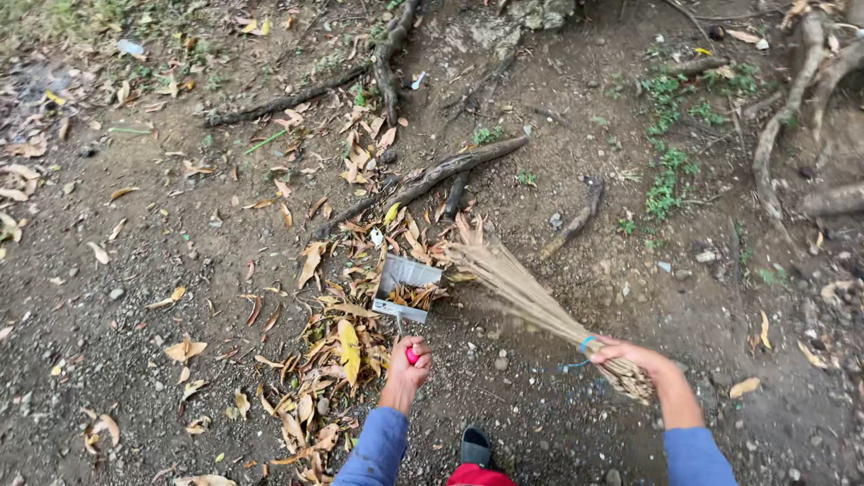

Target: The person sweeps dry leaves on a dirt path using a traditional broom and a metal dustpan. They gather the leaves into piles and sweep them into the dustpan, moving along the path to clear different sections.

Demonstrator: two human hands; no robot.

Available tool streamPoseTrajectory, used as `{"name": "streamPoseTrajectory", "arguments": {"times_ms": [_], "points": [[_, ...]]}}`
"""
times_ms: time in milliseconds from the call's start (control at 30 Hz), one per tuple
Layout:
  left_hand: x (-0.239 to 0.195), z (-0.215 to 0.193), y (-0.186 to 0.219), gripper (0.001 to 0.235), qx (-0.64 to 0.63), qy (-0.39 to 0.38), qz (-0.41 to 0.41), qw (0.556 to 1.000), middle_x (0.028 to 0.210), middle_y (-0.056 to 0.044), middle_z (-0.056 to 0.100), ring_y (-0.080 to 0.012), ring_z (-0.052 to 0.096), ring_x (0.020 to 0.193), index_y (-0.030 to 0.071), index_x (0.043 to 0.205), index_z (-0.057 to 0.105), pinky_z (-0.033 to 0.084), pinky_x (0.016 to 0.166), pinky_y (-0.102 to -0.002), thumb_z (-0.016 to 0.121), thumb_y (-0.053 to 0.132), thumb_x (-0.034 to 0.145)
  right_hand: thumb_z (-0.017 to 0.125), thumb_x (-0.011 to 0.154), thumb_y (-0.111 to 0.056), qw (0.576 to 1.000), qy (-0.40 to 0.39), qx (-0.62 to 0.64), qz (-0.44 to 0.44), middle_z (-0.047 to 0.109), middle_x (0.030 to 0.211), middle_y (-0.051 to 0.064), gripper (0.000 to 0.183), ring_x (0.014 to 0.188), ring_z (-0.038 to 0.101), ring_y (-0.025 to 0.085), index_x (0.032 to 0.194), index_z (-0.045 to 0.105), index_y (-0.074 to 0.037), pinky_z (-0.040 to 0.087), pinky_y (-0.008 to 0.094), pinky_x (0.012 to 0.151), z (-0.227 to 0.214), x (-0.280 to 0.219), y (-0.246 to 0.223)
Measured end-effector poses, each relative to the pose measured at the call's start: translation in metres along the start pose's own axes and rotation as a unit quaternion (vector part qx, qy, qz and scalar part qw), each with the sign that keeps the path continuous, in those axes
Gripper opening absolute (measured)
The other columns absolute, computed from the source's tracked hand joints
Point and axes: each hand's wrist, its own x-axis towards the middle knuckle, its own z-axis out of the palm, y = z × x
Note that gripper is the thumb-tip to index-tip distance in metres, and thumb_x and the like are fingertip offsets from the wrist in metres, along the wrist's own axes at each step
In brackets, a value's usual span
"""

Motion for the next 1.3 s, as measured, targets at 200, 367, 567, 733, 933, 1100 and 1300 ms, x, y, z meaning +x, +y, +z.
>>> {"name": "streamPoseTrajectory", "arguments": {"times_ms": [200,367,567,733,933,1100,1300], "points": [[0.001,-0.002,-0.007,0.017,-0.019,-0.008,0.018,1.0,0.058,0.002,0.045,-0.0102,0.042,0.045,0.009,0.075,0.048,0.026,0.034,-0.024,0.061,0.001,0.083,0.081,0.067,-0.014,0.972,0.151,-0.161,-0.081,0.06,0.114,0.01,0.086,0.093,0.063,0.02,0.146,0.048,-0.012,0.054,0.037,0.081,-0.01,0.063,-0.058],[-0.004,-0.009,-0.012,0.016,0.001,-0.013,0.081,0.997,0.06,0.002,0.048,-0.0083,0.045,0.046,0.012,0.078,0.051,0.026,0.033,-0.023,0.06,-0.001,0.081,0.076,0.069,-0.019,0.986,0.124,-0.056,0.095,0.07,0.095,0.02,0.054,0.081,0.068,0.032,0.118,0.058,-0.004,0.058,0.036,0.06,0.05,0.135,-0.076],[-0.005,-0.009,-0.009,0.015,-0.039,0.028,0.092,0.995,0.059,0.002,0.046,-0.0092,0.042,0.045,0.01,0.079,0.048,0.026,0.033,-0.023,0.06,0.002,0.083,0.077,0.074,-0.02,0.991,-0.008,-0.127,0.042,0.066,0.1,0.012,0.073,0.072,0.072,0.02,0.138,0.043,-0.01,0.065,0.033,0.063,0.137,0.17,-0.048],[-0.001,-0.008,-0.011,0.015,-0.027,0.029,0.112,0.993,0.056,0.003,0.042,-0.0089,0.039,0.042,0.011,0.079,0.048,0.024,0.032,-0.023,0.058,0.001,0.084,0.079,0.076,-0.022,0.987,-0.123,-0.089,0.049,0.069,0.095,0.014,0.101,0.066,0.068,0.022,0.157,0.019,-0.016,0.059,0.033,0.057,0.124,0.157,-0.033],[-0.006,-0.007,0.006,0.016,-0.049,0.006,0.118,0.992,0.056,0.003,0.043,-0.0082,0.038,0.043,0.01,0.077,0.047,0.024,0.032,-0.023,0.058,0.004,0.086,0.079,0.075,-0.029,0.992,-0.094,-0.064,0.055,0.073,0.097,0.009,0.088,0.06,0.065,0.017,0.156,0.043,-0.027,0.057,0.027,0.052,0.01,0.075,-0.059],[-0.011,-0.012,0.01,0.02,-0.065,0.023,0.134,0.989,0.058,0.003,0.044,-0.0076,0.039,0.044,0.012,0.075,0.044,0.023,0.032,-0.022,0.058,0.004,0.087,0.079,0.076,-0.025,0.983,-0.002,-0.177,0.052,0.065,0.09,0.018,0.094,0.06,0.064,0.026,0.156,0.03,-0.037,0.059,0.036,0.051,-0.023,0.044,-0.104],[-0.009,-0.019,0.005,0.021,-0.026,-0.005,0.135,0.99,0.059,0.003,0.044,-0.0088,0.04,0.044,0.012,0.074,0.044,0.025,0.033,-0.024,0.059,0.003,0.086,0.073,0.068,-0.008,0.973,0.112,-0.2,0.021,0.065,0.106,0.016,0.105,0.081,0.069,0.028,0.157,0.019,-0.023,0.062,0.038,0.067,0.03,0.155,-0.125]]}}
